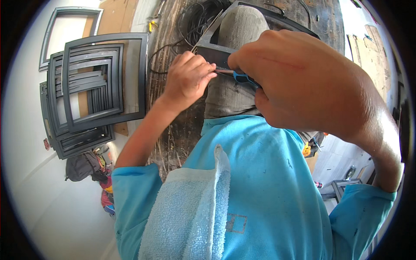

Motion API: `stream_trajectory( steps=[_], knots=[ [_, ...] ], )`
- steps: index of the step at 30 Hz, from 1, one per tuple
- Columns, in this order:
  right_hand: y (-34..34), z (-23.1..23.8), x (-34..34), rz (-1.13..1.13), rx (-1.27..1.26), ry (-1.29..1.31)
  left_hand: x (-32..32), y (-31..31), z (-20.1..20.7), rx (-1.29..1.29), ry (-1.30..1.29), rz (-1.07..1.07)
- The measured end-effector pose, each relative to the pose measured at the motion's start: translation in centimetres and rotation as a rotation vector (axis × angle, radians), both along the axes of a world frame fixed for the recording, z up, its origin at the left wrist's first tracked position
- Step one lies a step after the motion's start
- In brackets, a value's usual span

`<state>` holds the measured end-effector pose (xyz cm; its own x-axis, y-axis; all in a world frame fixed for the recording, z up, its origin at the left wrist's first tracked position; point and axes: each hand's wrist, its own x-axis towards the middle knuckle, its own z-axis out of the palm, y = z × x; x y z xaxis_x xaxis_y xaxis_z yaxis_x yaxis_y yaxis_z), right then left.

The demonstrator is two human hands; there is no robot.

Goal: Inserting a rubber seal strip into a metal frame and trimming it using tools.

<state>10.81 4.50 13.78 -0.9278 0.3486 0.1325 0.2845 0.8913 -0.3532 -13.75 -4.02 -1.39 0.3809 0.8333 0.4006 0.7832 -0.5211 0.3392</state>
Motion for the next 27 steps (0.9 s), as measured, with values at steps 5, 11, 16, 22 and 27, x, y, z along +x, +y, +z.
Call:
stream_trajectory(
  steps=[5,11,16,22,27],
  knots=[
    [0.1,0.2,3.2,-0.129,-0.060,-0.067,2.1,-0.9,-1.4,0.150,0.005,0.155],
    [1.2,3.8,9.5,-0.086,-0.192,-0.386,3.7,-1.5,-2.4,0.195,0.073,0.178],
    [0.9,2.4,9.3,-0.068,-0.244,-0.263,3.8,-0.4,-1.5,0.146,-0.045,0.121],
    [1.3,-0.6,7.0,-0.050,-0.304,-0.167,-0.7,0.4,0.8,-0.030,-0.041,0.041],
    [1.4,-1.0,5.5,-0.041,-0.301,-0.147,-1.4,0.9,1.7,-0.059,0.034,-0.030]
  ],
)
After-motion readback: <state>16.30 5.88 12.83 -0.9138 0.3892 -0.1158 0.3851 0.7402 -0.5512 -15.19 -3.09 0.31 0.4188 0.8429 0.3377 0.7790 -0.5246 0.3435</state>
